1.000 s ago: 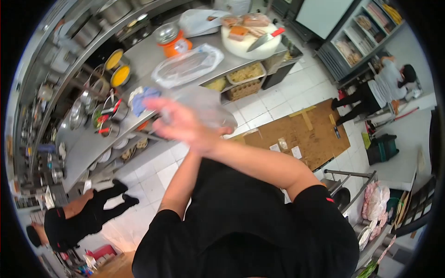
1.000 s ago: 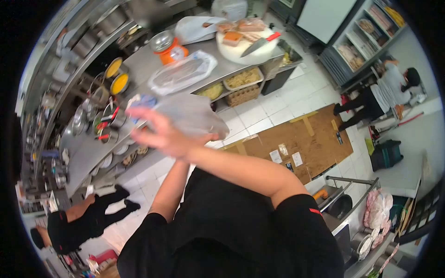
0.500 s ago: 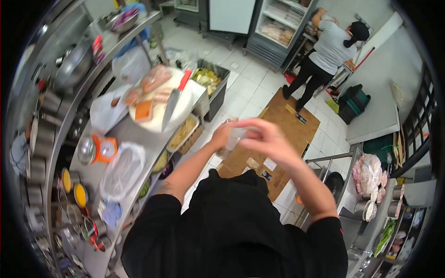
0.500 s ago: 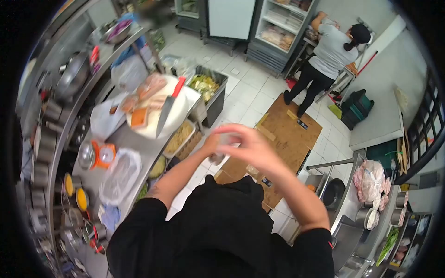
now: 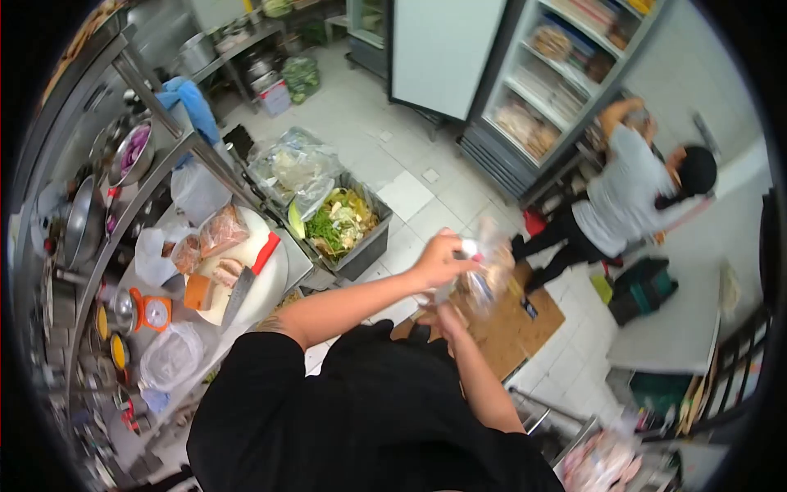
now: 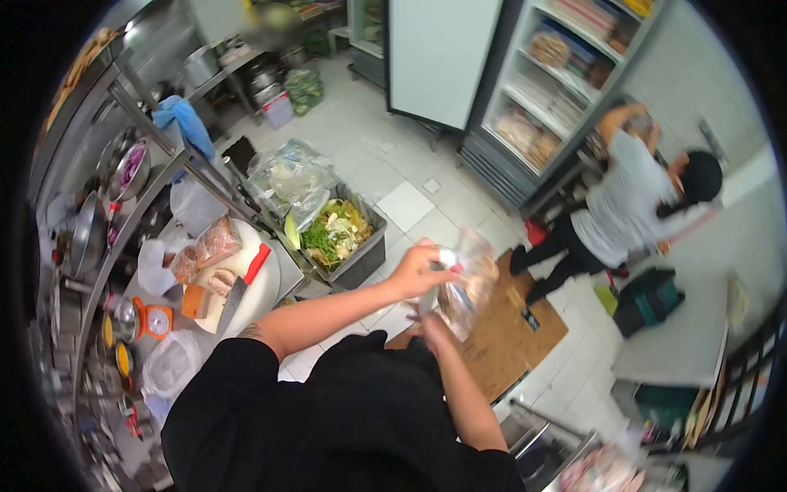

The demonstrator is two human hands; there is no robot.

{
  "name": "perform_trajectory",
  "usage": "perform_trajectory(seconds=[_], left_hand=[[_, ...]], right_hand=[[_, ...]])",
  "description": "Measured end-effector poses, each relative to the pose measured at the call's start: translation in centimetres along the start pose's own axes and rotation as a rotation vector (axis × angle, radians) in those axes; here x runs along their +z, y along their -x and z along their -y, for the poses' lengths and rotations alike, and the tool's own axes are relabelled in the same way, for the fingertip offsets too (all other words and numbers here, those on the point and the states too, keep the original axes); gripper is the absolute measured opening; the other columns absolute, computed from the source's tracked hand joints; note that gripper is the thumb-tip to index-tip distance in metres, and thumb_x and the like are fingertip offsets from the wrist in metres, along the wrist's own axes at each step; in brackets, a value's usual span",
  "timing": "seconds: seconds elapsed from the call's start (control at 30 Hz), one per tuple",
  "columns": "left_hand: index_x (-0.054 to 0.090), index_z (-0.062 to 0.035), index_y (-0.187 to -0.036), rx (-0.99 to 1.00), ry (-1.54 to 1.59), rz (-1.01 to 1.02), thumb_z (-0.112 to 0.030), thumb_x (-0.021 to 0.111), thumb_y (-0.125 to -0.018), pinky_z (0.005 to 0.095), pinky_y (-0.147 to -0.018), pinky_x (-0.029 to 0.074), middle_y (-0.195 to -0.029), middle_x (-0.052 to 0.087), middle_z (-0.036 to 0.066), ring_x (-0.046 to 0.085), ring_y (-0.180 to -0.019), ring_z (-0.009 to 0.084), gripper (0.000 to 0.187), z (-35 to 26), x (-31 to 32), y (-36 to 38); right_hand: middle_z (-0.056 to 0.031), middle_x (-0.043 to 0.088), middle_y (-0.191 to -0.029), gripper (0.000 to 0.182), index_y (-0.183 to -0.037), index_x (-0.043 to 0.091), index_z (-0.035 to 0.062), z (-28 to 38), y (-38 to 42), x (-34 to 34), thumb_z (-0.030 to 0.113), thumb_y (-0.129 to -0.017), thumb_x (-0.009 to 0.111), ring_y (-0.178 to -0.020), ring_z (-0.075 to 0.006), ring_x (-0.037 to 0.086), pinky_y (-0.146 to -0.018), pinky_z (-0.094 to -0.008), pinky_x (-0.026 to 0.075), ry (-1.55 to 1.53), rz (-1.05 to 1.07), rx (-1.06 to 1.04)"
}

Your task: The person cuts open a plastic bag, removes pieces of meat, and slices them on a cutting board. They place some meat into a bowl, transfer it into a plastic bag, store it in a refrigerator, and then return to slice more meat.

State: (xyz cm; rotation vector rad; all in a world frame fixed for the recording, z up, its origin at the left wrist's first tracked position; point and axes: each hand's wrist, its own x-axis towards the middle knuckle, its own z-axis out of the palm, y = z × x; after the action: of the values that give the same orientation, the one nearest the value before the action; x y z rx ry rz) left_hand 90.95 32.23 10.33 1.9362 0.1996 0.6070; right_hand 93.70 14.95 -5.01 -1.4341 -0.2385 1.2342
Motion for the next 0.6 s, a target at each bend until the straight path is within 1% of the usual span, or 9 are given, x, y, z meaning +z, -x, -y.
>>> perform_trajectory(seconds=[0.07, 0.13, 0.2, 0.27, 0.4, 0.43, 0.5, 0.53, 0.6], left_hand=[[0.084, -0.0153, -0.099, -0.072, -0.158, -0.113, -0.021, 0.087, -0.083, 0.0375, -0.090, 0.049, -0.096, 0.077, 0.010, 0.062, -0.100, 0.0253, 0.017, 5.8, -4.2, -2.4], [0.083, -0.0180, -0.100, -0.204, -0.218, -0.068, -0.024, 0.087, -0.083, 0.0372, -0.091, 0.048, -0.102, 0.074, 0.009, 0.062, -0.097, 0.0264, 0.018, 13.0, -8.4, -3.5], [0.081, -0.0211, -0.110, -0.322, -0.284, -0.006, -0.030, 0.086, -0.084, 0.0419, -0.097, 0.044, -0.114, 0.070, 0.008, 0.060, -0.107, 0.0288, 0.028, 14.2, -9.9, -3.8], [0.075, -0.0232, -0.123, -0.242, -0.516, 0.238, -0.042, 0.084, -0.085, 0.0493, -0.103, 0.040, -0.122, 0.067, 0.005, 0.054, -0.121, 0.0327, 0.043, 14.2, -8.9, -4.5], [0.067, -0.0169, -0.117, -0.441, -0.187, 0.086, -0.066, 0.072, -0.090, 0.0517, -0.102, 0.037, -0.123, 0.063, 0.010, 0.046, -0.126, 0.0332, 0.056, 17.6, -7.9, -9.6], [0.064, -0.0166, -0.129, -0.589, -0.125, 0.167, -0.070, 0.068, -0.092, 0.0500, -0.102, 0.037, -0.124, 0.062, 0.010, 0.045, -0.125, 0.0319, 0.065, 20.9, -8.4, -11.1], [0.053, -0.0178, -0.154, -0.549, 0.019, 0.109, -0.066, 0.072, -0.092, 0.0531, -0.104, 0.036, -0.148, 0.055, 0.012, 0.043, -0.128, 0.0340, 0.081, 22.5, -9.4, -14.0], [0.047, -0.0188, -0.161, -0.481, 0.117, 0.037, -0.063, 0.074, -0.091, 0.0576, -0.108, 0.035, -0.157, 0.050, 0.011, 0.041, -0.132, 0.0355, 0.087, 22.5, -9.8, -15.8], [0.042, -0.0195, -0.164, -0.470, -0.294, 0.045, -0.057, 0.077, -0.089, 0.0712, -0.118, 0.021, -0.168, 0.039, 0.008, 0.037, -0.141, 0.0375, 0.091, 23.9, -9.0, -19.4]], right_hand=[[-0.0217, 0.065, -0.144, 0.046, -0.135, 0.060, -0.0010, 6.7, -0.9, -2.0, 0.035, -0.113, 0.043, -0.109, -0.0350, 0.074, -0.084, -0.0430, 0.066, 0.221, 0.337, 0.236], [-0.0244, 0.077, -0.113, 0.041, -0.118, 0.068, -0.0017, 16.4, -3.4, -5.4, 0.031, -0.108, 0.045, -0.095, -0.0324, 0.077, -0.083, -0.0417, 0.062, -0.005, 0.391, 0.318], [-0.0255, 0.078, -0.110, 0.038, -0.112, 0.067, -0.0031, 21.0, -14.7, -10.3, 0.029, -0.105, 0.047, -0.094, -0.0327, 0.077, -0.085, -0.0437, 0.062, -0.124, 0.560, 0.132], [-0.0266, 0.078, -0.105, 0.041, -0.113, 0.066, -0.0058, 28.2, -21.8, -4.4, 0.030, -0.105, 0.048, -0.087, -0.0315, 0.078, -0.083, -0.0444, 0.062, -0.170, 0.247, 0.190], [-0.0197, 0.076, -0.106, 0.036, -0.112, 0.064, -0.0058, 31.8, -29.0, 7.7, 0.025, -0.111, 0.044, -0.096, -0.0287, 0.077, -0.085, -0.0447, 0.061, 0.329, 0.416, 0.013], [-0.0197, 0.076, -0.106, 0.036, -0.112, 0.064, -0.0058, 31.9, -31.3, 8.3, 0.025, -0.111, 0.044, -0.096, -0.0287, 0.077, -0.085, -0.0447, 0.061, 0.347, 0.430, 0.003], [-0.0174, 0.075, -0.113, 0.032, -0.113, 0.064, -0.0035, 30.0, -35.0, 7.6, 0.026, -0.111, 0.051, -0.102, -0.0275, 0.075, -0.087, -0.0430, 0.059, 0.555, 0.286, -0.319], [-0.0181, 0.073, -0.102, 0.027, -0.110, 0.067, -0.0008, 31.5, -33.6, 7.4, 0.025, -0.102, 0.068, -0.094, -0.0299, 0.073, -0.081, -0.0420, 0.056, 0.699, 0.190, -0.588], [-0.0182, 0.068, -0.093, 0.023, -0.102, 0.067, 0.0012, 33.5, -35.4, 6.4, 0.021, -0.095, 0.076, -0.086, -0.0350, 0.068, -0.078, -0.0452, 0.055, 1.187, 0.108, -1.026]])
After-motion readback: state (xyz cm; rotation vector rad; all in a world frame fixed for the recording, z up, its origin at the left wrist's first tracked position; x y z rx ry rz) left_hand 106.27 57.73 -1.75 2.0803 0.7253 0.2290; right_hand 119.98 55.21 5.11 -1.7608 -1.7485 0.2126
